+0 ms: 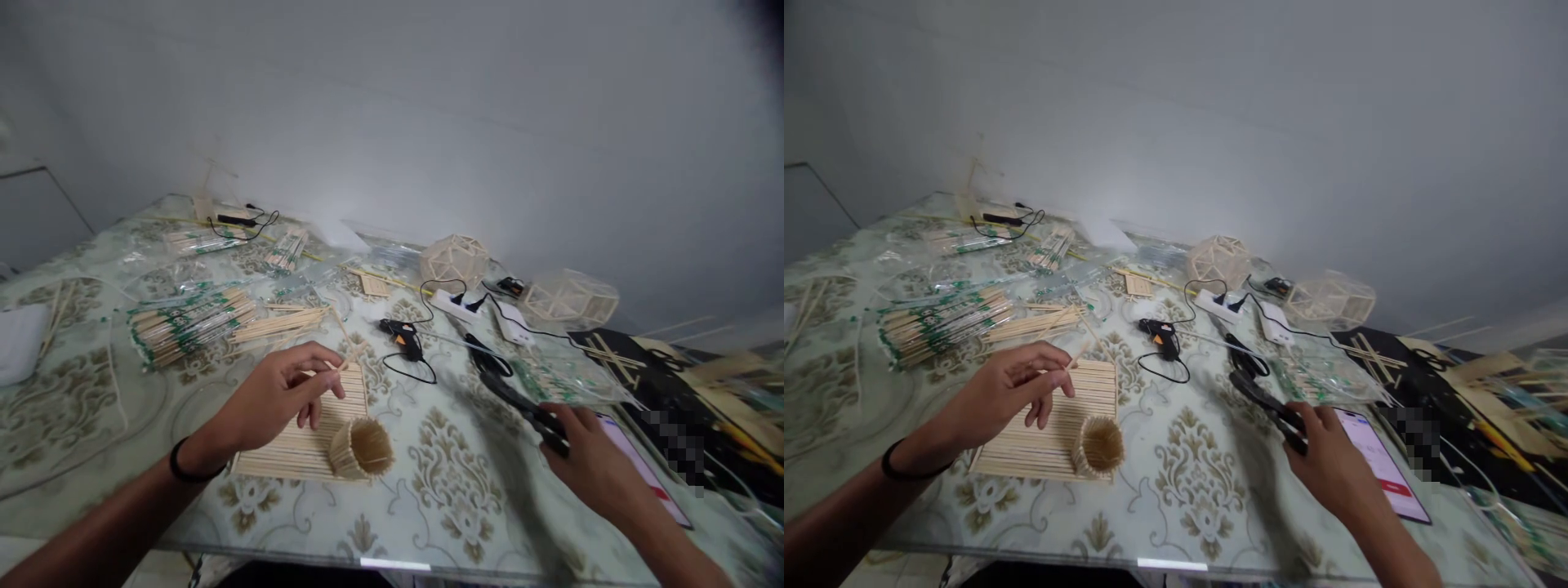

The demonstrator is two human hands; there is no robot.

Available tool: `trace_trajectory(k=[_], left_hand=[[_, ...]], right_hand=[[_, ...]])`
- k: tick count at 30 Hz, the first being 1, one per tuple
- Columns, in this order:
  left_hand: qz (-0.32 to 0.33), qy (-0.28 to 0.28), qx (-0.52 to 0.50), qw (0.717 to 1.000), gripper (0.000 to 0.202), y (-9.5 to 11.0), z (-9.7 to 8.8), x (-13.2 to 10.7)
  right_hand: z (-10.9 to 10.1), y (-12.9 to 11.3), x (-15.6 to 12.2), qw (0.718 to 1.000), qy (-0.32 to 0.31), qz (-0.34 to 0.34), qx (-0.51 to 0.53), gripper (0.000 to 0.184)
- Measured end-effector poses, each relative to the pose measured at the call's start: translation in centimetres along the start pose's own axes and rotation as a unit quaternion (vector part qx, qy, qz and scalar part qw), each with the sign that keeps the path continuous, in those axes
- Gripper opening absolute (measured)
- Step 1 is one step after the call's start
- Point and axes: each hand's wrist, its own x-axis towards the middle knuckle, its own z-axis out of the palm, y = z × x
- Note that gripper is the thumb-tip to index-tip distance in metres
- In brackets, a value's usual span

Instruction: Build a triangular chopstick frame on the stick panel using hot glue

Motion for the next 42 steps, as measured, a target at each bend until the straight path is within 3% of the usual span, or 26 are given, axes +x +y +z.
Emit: trace_trajectory(k=[3,7,10,14,21,30,36,42], left_hand=[[0.022,0.008,-0.031,0.999,0.029,0.5,0.8,0.4],[0.02,-0.019,-0.052,0.998,0.027,1.1,2.6,0.8],[0.015,-0.035,-0.054,0.998,0.025,1.2,3.5,0.6],[-0.005,-0.039,-0.041,0.998,0.027,1.1,3.8,0.0],[-0.016,-0.054,-0.041,0.998,0.035,0.3,3.5,-0.7],[-0.013,-0.048,-0.051,0.997,0.029,0.7,3.6,-1.0],[-0.004,-0.029,-0.079,0.996,0.027,0.7,3.9,-0.8],[-0.014,-0.032,-0.074,0.997,0.023,0.8,3.8,-0.9]], right_hand=[[-3.5,-3.3,-0.6,0.992,0.056,-0.095,0.065,0.04],[-7.2,-10.9,-1.0,0.969,0.067,-0.2,0.127,0.038],[-8.1,-15.5,-0.8,0.948,0.045,-0.268,0.164,0.054],[-7.8,-18.7,-0.1,0.927,0.009,-0.317,0.202,0.07],[-7.8,-20.6,0.6,0.908,-0.01,-0.341,0.245,0.056],[-7.1,-20.6,1.1,0.934,-0.018,-0.325,0.148,0.042],[-7.0,-21.3,1.1,0.935,0.0,-0.315,0.16,0.034],[-7.4,-22.2,1.2,0.939,-0.015,-0.299,0.167,0.014]])
